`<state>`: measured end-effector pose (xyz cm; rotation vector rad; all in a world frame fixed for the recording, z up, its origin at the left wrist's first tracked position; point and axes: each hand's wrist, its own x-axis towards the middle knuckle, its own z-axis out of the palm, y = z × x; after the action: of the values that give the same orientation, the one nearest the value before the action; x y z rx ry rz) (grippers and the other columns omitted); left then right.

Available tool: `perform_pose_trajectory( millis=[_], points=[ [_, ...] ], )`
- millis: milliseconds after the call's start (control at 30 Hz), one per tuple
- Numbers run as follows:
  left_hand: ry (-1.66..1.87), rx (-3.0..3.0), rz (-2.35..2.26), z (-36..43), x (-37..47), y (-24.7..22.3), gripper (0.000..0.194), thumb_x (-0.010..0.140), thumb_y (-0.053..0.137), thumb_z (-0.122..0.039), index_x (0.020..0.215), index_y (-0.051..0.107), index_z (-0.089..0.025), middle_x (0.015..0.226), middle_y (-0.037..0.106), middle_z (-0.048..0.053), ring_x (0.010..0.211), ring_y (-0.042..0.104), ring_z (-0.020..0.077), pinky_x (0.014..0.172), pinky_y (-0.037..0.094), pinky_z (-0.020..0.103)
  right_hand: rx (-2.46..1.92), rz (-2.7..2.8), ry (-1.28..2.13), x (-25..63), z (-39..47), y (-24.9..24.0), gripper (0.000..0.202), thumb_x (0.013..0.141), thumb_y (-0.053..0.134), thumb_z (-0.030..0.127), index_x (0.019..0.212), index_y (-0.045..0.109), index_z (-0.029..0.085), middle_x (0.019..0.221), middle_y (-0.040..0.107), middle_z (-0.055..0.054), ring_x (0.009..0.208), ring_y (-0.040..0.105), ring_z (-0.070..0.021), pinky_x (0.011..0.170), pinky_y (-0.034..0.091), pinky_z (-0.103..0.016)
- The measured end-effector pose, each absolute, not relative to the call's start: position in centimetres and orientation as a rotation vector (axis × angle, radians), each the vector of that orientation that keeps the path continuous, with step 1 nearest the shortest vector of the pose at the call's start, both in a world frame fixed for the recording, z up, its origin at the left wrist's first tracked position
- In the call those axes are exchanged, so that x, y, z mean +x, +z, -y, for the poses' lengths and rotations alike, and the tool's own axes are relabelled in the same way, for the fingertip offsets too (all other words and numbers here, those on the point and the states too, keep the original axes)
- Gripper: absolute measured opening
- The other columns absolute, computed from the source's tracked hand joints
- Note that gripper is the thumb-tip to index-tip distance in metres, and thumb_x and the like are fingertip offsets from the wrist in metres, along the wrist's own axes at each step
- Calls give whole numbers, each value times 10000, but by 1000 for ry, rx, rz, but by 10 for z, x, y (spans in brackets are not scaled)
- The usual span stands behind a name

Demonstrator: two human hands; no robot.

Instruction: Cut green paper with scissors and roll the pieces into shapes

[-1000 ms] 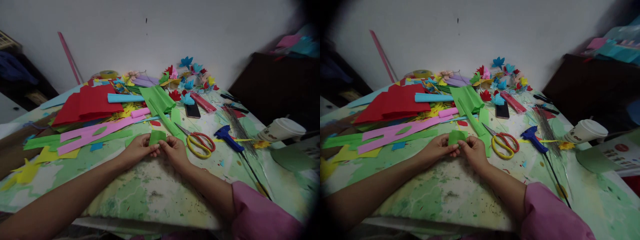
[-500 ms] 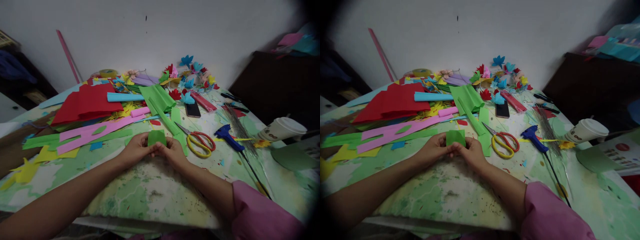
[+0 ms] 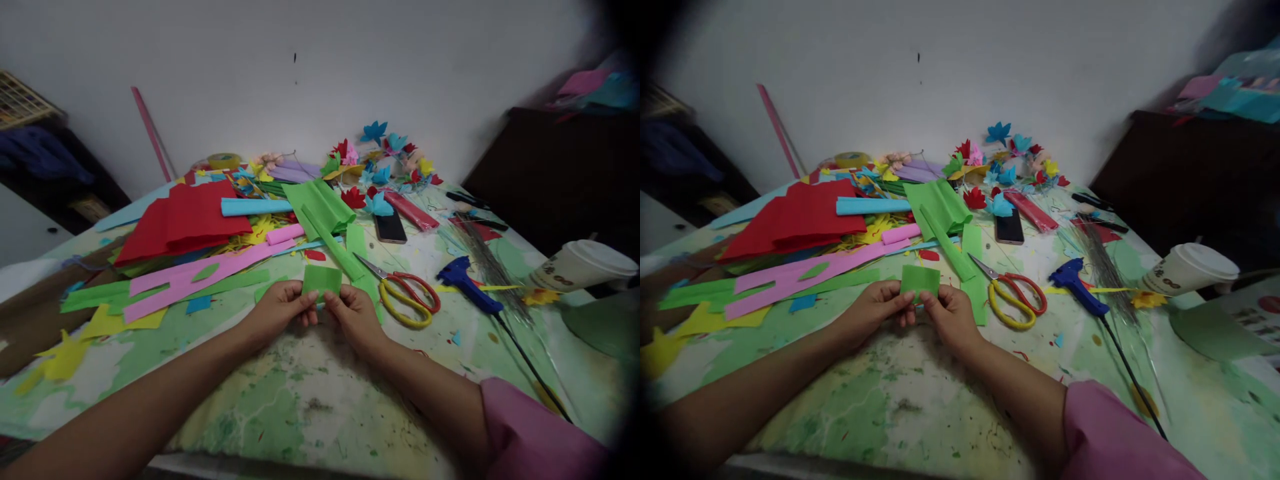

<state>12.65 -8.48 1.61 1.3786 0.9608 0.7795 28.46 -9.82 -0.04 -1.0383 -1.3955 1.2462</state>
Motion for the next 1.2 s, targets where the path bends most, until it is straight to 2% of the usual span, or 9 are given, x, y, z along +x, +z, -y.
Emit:
perform_pose_trajectory(
  millis=[267,500,667,900,1067,1200],
  points=[
    [814,1404,-1058,81,124,17,381,726,617,-486,602,548,-132,461,582,2,402,473,75,430,368,187,-1097,1375,1229,286,95,-5,416,766,557,511,552,447,172,450,387,59,416,300,-59,411,226,-205],
    [769,1446,-1025,83,122,18,377,731,624,-464,575,538,-133,476,587,8,422,470,76,441,364,184,-1031,1361,1345,289,95,-4,432,761,554,557,594,482,164,466,405,53,422,332,-66,413,245,-206],
    [755,1436,-941,85,125,17,393,739,607,-504,673,579,-118,557,596,14,485,488,88,490,388,201,-1031,1415,1314,288,97,-2,428,771,547,541,582,480,163,484,403,43,447,321,-71,429,240,-212],
    [832,1388,-999,86,127,15,414,751,576,-528,637,537,-131,537,474,-33,491,401,78,461,328,191,-1006,1490,1333,286,99,-1,436,753,558,548,573,509,154,509,412,34,475,330,-76,448,259,-213],
    [791,1443,-997,86,126,13,388,753,585,-506,654,570,-131,531,468,-35,481,398,75,452,325,186,-1011,1503,1299,286,99,-2,433,774,544,521,540,464,165,486,381,43,456,311,-71,434,246,-213],
    [787,1460,-1039,86,127,13,421,766,557,-526,603,536,-138,485,446,-39,441,403,75,425,331,188,-1087,1490,1210,286,98,-5,438,781,533,509,522,420,175,480,339,46,461,282,-70,426,225,-213]
  ],
)
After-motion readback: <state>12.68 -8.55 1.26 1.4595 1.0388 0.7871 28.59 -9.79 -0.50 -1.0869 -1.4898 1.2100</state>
